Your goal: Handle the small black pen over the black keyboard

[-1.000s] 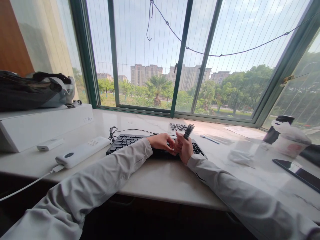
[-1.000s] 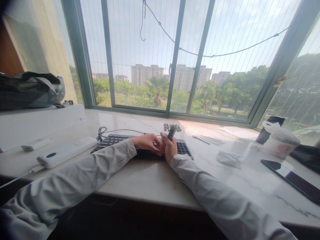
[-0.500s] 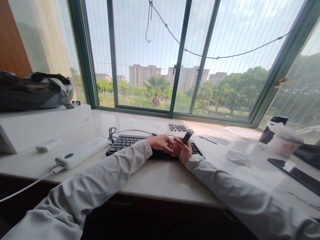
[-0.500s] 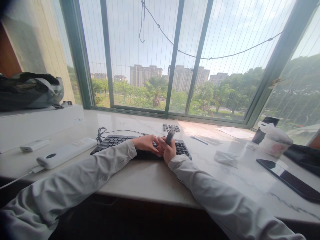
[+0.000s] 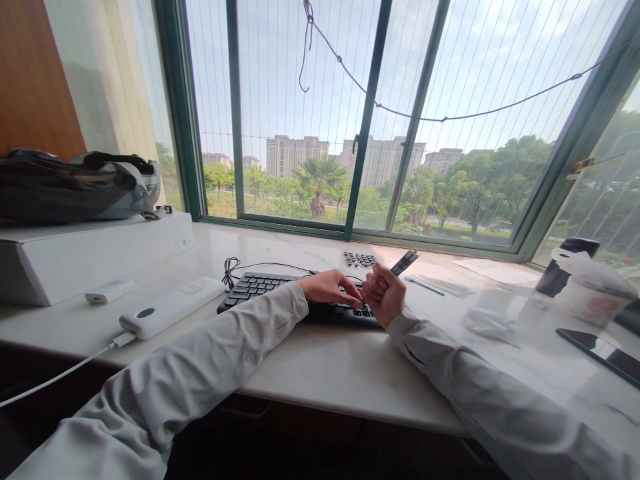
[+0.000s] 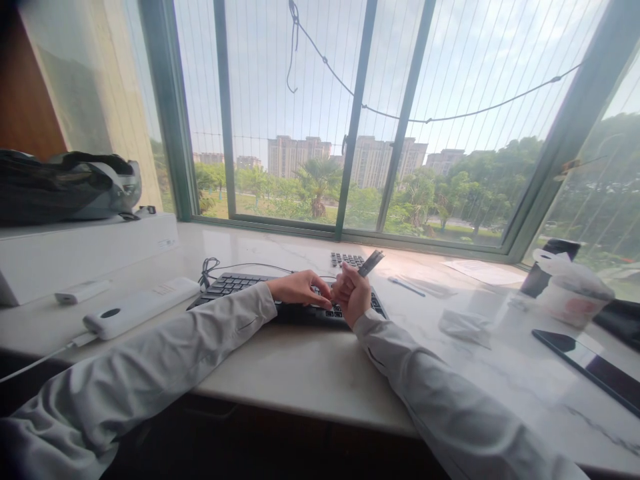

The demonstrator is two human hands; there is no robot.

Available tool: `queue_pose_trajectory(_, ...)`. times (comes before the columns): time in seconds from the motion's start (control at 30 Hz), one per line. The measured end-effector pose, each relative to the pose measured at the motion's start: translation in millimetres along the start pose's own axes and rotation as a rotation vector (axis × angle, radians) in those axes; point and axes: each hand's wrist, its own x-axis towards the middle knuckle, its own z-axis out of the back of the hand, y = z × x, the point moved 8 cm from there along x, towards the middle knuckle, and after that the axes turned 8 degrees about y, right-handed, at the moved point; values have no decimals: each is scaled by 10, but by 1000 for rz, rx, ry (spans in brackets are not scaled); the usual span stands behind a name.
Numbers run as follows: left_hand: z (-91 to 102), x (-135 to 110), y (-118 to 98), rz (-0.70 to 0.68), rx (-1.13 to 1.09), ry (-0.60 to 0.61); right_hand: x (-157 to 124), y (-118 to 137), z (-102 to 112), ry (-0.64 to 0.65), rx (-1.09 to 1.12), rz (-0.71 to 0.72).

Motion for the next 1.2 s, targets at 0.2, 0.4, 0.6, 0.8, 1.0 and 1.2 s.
queue_pose_trajectory(0.2, 13, -13, -45, -3, -61, -46, 41, 61, 45, 7, 98, -28)
queue_pose_trajectory(0.4, 16, -15, -72, -47, -68, -106, 84, -24, 201, -85, 175, -76)
queue_pose_trajectory(0.6, -26, 3, -92, -95, 36, -144, 98, -91, 251, -129, 185, -113)
queue_pose_trajectory(0.8, -14, -11, -176, -134, 126, -240, 114, -67, 263, -143, 199, -88)
queue_pose_trajectory(1.0, 6, -34, -181, -120, 108, -286, 142, -8, 309, -113, 91, -24)
queue_pose_trajectory(1.2, 80, -50, -112, -81, 31, -384, 156, 86, 355, -122, 60, 63)
